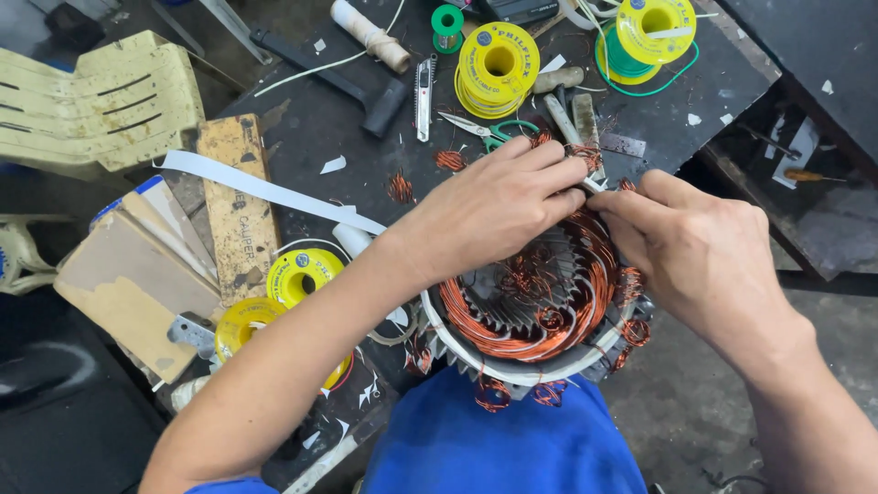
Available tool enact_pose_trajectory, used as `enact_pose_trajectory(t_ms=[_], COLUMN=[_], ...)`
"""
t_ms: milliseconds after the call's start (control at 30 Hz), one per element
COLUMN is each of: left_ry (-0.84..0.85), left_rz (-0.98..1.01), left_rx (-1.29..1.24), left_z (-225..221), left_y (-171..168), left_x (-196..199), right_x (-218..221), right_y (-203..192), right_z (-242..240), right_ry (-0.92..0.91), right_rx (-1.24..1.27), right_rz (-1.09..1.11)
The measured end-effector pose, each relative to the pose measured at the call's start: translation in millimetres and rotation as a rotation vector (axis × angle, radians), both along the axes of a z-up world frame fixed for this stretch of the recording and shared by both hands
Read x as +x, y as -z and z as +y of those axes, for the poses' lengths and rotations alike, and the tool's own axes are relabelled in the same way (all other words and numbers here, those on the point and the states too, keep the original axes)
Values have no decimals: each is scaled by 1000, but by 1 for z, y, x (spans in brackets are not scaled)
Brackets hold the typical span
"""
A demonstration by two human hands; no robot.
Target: The person is insulating and securing the copper windings of a motor stator by applying tape and tying them with twine.
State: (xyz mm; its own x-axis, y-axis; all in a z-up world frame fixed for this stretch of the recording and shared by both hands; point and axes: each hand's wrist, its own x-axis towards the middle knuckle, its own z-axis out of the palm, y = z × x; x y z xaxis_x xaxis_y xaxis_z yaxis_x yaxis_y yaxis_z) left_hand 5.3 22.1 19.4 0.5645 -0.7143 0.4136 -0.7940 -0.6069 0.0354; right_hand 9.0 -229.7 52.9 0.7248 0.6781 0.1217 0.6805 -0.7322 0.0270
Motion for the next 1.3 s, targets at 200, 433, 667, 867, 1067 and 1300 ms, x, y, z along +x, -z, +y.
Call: enact_pose_trajectory(t_ms=[200, 433, 667, 867, 1067, 1300], left_ry=[-60, -109, -118, -144, -124, -198], left_rz=[4, 11, 43, 28, 63, -35], left_rx=[30, 8, -34, -113, -74, -77], left_z=[-2, -5, -7, -13, -11, -17], left_y=[-4, -2, -5, -6, -11, -1], left_x=[-6, -8, -8, -6, -5, -2], right_x=[2, 3, -18, -31, -25, -23], right_y=[-3, -19, -62, -43, -23, -27], right_z=[-2, -4, -3, -1, -10, -11], right_ry=[-58, -52, 88, -40, -42, -57], right_rx=[-30, 82, 343, 164, 174, 140], right_rz=[0, 180, 280, 300, 74, 22])
